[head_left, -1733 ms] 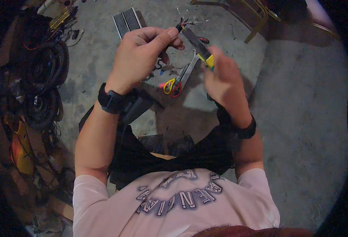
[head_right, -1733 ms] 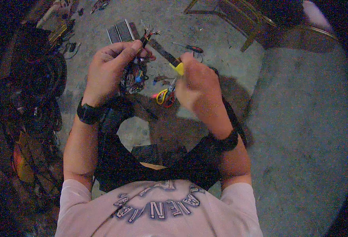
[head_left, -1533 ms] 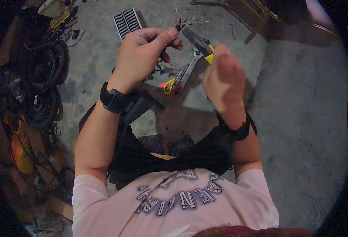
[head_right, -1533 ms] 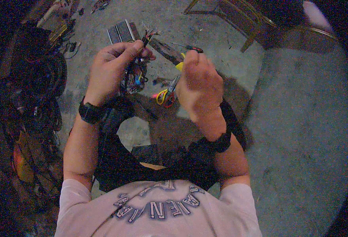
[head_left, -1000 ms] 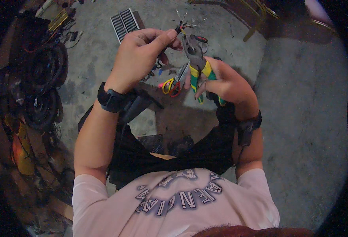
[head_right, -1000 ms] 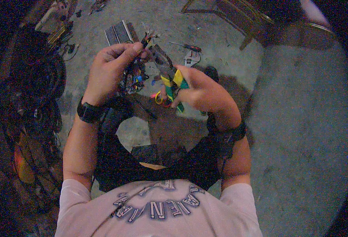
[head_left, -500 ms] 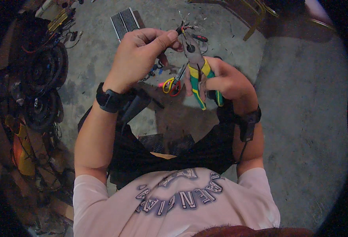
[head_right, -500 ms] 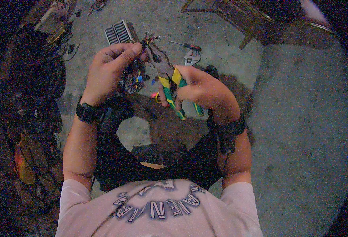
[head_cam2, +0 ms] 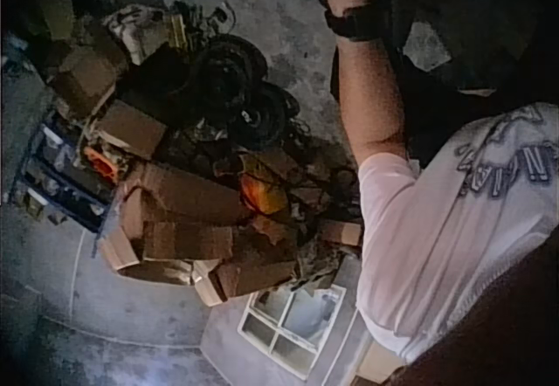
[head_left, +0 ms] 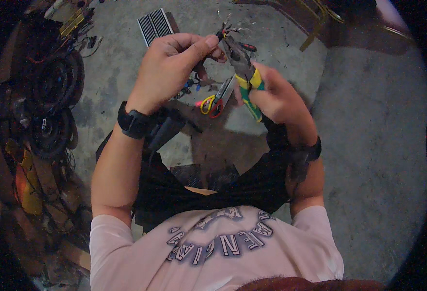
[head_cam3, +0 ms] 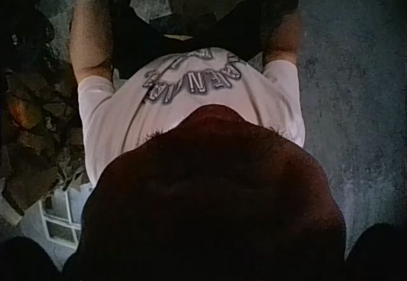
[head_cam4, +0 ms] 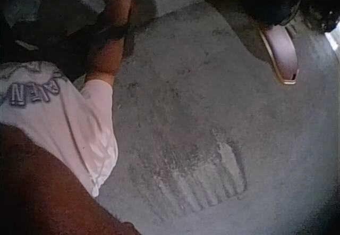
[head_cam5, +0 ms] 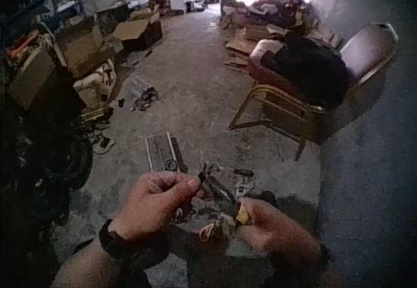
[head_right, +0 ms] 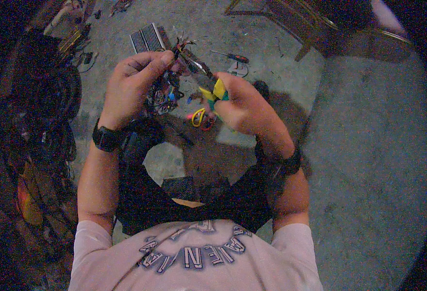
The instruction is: Stripping and connecting electrical wires using pliers and specialized tools.
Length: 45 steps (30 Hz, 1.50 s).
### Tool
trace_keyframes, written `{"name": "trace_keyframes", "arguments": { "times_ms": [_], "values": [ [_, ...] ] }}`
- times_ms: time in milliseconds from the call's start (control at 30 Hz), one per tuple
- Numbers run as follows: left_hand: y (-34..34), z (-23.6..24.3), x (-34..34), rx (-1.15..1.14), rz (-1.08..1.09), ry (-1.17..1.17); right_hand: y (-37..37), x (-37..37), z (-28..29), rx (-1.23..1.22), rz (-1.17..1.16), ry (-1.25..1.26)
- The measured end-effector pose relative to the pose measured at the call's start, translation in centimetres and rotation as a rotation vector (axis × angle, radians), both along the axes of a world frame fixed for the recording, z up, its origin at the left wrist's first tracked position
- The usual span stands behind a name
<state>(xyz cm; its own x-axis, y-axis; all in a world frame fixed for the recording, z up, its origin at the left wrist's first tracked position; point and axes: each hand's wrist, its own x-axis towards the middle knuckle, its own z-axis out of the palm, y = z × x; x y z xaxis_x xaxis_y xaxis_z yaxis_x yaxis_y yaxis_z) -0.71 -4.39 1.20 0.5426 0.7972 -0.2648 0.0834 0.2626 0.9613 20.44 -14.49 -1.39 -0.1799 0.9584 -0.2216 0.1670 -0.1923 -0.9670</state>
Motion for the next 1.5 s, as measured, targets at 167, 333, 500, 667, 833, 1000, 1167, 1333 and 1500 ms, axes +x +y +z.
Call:
{"name": "trace_keyframes", "arguments": {
  "times_ms": [167, 333, 500, 667, 833, 1000, 1167, 1333, 1500],
  "values": [
    [0.0, -0.4, 0.3, 0.024, 0.012, 0.008, -0.5, -0.3, -1.5, 0.375, -0.145, -0.724],
    [0.4, -1.2, 0.3, -0.005, 0.03, 0.05, 0.7, -2.3, 0.8, 0.261, -0.191, -1.071],
    [0.8, -1.1, 0.4, -0.049, 0.058, 0.013, 1.9, -2.1, 0.5, 0.337, -0.218, -1.107],
    [0.7, -0.9, 0.3, -0.05, 0.058, -0.006, 1.8, -1.0, -0.2, 0.32, -0.212, -1.028],
    [1.1, -1.4, 0.2, 0.001, 0.033, -0.045, 2.2, 0.6, -1.6, 0.306, -0.231, -0.907],
    [1.1, -1.5, 0.5, -0.022, 0.022, -0.085, 2.4, 1.7, -2.6, 0.122, -0.294, -0.288],
    [1.2, -1.6, 0.2, 0.022, -0.001, -0.102, 2.7, 1.8, -2.9, 0.151, -0.281, -0.227],
    [1.2, -1.8, 0.1, 0.06, -0.084, -0.087, 3.5, 1.8, -1.4, 0.164, -0.321, -0.044],
    [1.2, -1.4, 0.1, 0.026, -0.105, -0.125, 4.9, 1.1, 0.5, 0.2, -0.448, 0.205]
  ]
}}
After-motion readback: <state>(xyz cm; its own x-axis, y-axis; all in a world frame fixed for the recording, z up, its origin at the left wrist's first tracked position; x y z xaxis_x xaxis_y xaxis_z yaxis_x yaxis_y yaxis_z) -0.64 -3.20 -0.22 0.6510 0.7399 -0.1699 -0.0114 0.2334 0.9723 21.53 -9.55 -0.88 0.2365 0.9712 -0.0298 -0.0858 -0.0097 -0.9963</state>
